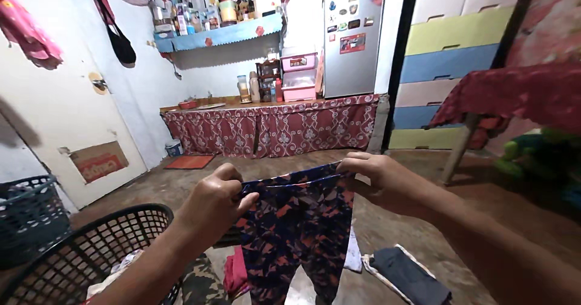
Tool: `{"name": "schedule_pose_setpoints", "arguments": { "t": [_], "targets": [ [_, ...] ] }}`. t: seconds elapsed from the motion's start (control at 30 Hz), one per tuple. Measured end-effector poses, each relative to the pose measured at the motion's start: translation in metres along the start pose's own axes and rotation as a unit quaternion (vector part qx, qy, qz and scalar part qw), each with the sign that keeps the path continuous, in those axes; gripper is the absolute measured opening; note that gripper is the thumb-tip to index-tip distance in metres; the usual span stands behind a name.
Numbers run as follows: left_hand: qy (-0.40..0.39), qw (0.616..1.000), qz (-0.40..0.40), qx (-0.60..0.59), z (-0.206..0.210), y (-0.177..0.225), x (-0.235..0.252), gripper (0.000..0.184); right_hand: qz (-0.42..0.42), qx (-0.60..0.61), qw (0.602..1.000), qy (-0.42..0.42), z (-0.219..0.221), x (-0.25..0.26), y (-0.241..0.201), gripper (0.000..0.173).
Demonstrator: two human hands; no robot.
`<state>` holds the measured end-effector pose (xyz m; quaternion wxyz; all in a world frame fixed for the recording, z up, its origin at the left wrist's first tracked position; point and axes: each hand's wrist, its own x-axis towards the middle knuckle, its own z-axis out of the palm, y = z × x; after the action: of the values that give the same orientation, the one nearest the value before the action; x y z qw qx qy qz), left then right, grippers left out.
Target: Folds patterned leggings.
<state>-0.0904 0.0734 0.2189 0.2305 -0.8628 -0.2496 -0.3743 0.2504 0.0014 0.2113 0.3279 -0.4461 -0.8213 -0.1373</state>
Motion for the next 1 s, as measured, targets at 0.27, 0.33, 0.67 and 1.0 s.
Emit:
{"name": "schedule_pose_setpoints", "arguments": {
  "t": [0.27,0.33,0.67,1.0],
  "targets": [
    [-0.051,0.989,-0.021,-0.138,-0.005,-0.002,0.006,0.032,0.027,0.042,0.997,0.063,-0.003,0.006,-0.002,0.006],
    [-0.120,0.980,-0.054,-0.150,-0.011,0.002,0.009,0.039,0.041,0.049,0.996,0.056,-0.003,0.006,-0.003,0.006],
    [-0.236,0.955,0.016,-0.179,-0.009,0.006,0.015,0.021,0.030,0.046,0.998,0.034,0.003,0.006,-0.003,0.008],
    [-0.440,0.861,0.074,-0.245,-0.010,0.017,0.028,0.061,0.069,0.090,0.993,-0.011,0.007,0.008,-0.011,0.018]
  ]
}}
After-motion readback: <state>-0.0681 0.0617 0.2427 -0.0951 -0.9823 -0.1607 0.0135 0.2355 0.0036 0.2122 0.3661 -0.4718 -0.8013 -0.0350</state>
